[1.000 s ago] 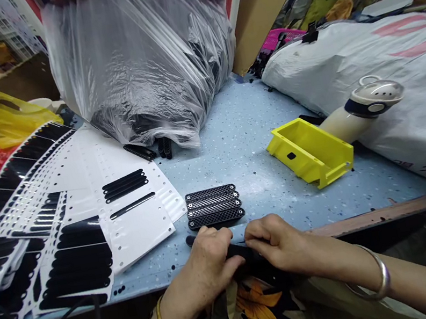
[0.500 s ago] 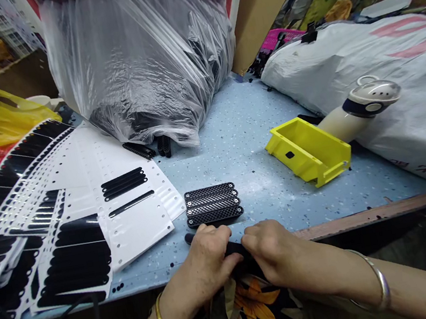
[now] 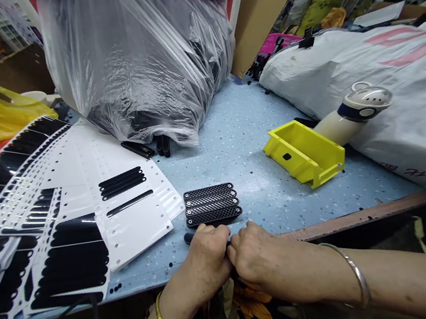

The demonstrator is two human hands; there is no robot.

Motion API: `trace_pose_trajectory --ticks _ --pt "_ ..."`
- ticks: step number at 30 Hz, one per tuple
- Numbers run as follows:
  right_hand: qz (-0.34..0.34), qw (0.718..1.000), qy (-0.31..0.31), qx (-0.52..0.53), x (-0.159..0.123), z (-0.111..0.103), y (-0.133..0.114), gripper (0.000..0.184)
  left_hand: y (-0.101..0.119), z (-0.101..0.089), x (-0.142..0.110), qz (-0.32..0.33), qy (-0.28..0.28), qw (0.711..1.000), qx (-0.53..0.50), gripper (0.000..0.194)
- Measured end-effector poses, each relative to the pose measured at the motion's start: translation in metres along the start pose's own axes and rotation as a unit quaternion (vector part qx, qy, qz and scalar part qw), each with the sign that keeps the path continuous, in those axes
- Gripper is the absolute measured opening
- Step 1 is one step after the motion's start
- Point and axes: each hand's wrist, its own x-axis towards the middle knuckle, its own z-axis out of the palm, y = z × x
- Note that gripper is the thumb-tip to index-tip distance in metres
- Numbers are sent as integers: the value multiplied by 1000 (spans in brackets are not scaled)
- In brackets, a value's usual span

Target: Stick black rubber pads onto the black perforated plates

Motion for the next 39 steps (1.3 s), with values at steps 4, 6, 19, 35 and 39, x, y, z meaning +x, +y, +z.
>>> trace_pose_trajectory --ticks 4,6,19,35,39 --pt "155 972 10 176 -1 5 16 13 -1 -4 -1 8 -28 999 -24 16" --pt "196 952 18 233 -1 9 23 15 1 -7 -2 3 -37 999 -29 14" --pt "159 870 15 466 9 32 42 30 6 -14 1 -26 -74 997 -24 19" --pt "231 881 162 379 -14 56 14 22 7 -13 2 -40 -64 997 -12 20" --pt "214 918 190 273 -16 57 7 21 5 -11 2 -42 -58 997 -17 20"
